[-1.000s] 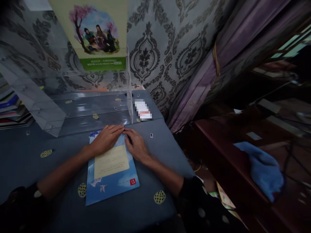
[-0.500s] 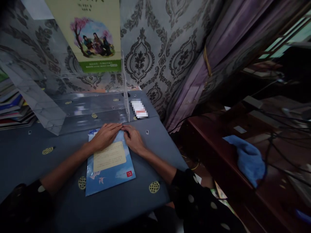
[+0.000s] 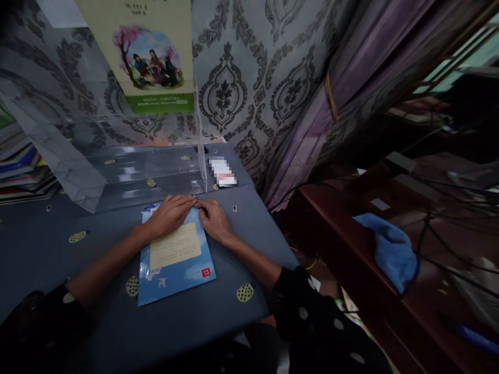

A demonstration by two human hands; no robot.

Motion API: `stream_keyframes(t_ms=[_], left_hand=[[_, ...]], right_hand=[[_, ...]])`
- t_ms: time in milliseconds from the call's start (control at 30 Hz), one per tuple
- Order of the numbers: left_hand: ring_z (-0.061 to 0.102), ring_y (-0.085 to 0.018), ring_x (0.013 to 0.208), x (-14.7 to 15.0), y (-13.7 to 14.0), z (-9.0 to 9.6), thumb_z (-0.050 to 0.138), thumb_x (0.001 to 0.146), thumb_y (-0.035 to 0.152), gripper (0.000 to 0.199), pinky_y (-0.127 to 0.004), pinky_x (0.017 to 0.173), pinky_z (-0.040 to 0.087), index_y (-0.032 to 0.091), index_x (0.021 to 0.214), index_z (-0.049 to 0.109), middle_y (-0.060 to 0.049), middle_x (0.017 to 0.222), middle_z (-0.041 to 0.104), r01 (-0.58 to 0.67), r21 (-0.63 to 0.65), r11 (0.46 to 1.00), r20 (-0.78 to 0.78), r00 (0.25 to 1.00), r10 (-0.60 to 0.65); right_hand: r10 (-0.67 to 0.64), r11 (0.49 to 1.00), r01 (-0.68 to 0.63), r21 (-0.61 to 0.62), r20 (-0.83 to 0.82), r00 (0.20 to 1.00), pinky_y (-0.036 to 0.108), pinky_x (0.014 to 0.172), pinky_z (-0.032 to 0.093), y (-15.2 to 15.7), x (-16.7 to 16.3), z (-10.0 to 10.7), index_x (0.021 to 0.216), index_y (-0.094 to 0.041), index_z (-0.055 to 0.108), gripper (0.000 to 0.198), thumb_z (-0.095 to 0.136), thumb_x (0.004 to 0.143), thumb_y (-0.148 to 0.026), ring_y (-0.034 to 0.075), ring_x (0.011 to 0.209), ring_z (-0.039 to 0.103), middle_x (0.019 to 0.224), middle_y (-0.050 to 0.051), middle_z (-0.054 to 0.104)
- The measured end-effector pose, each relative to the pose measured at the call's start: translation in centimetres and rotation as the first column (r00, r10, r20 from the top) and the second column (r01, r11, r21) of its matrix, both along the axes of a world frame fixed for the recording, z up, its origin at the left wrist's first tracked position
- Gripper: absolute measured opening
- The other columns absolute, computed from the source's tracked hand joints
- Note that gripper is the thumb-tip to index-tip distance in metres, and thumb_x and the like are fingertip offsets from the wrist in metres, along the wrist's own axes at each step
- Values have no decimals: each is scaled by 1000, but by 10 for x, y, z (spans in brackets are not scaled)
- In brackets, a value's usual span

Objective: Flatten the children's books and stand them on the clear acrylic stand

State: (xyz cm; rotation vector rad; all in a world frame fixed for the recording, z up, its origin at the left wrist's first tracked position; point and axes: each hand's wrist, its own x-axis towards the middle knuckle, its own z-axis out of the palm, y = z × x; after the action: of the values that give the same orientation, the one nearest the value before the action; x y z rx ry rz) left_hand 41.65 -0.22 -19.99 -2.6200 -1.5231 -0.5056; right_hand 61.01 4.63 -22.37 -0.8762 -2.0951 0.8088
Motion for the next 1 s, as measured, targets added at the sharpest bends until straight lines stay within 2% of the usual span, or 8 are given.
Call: stream_keyframes(t_ms=[467,667,1000], left_hand=[[54,-24,131,7,-18,4,37,100,15,40,-45,102,43,14,134,58,-15,139,61,83,-51,995,9,997,-82],[56,-26,129,13,-28,8,38,99,14,42,-45,100,44,17,136,58,-13,138,62,91,-76,993,8,996,-90],[55,-25,130,24,-46,9,38,100,14,39,-44,104,42,14,134,57,-13,139,62,130,-99,987,0,991,-130]], right_hand=[[0,998,0,-61,-5,1000,42,97,52,-21,17,3,104,-23,75,30,53,87,-12,23,105,68,108,6,76],[15,996,-17,-91,-20,1000,40,97,53,-31,26,4,104,-23,75,31,52,87,-12,22,104,69,107,5,76],[24,989,-28,-144,-35,999,40,97,53,-50,41,8,101,-24,76,29,52,88,-15,22,103,70,106,4,77]])
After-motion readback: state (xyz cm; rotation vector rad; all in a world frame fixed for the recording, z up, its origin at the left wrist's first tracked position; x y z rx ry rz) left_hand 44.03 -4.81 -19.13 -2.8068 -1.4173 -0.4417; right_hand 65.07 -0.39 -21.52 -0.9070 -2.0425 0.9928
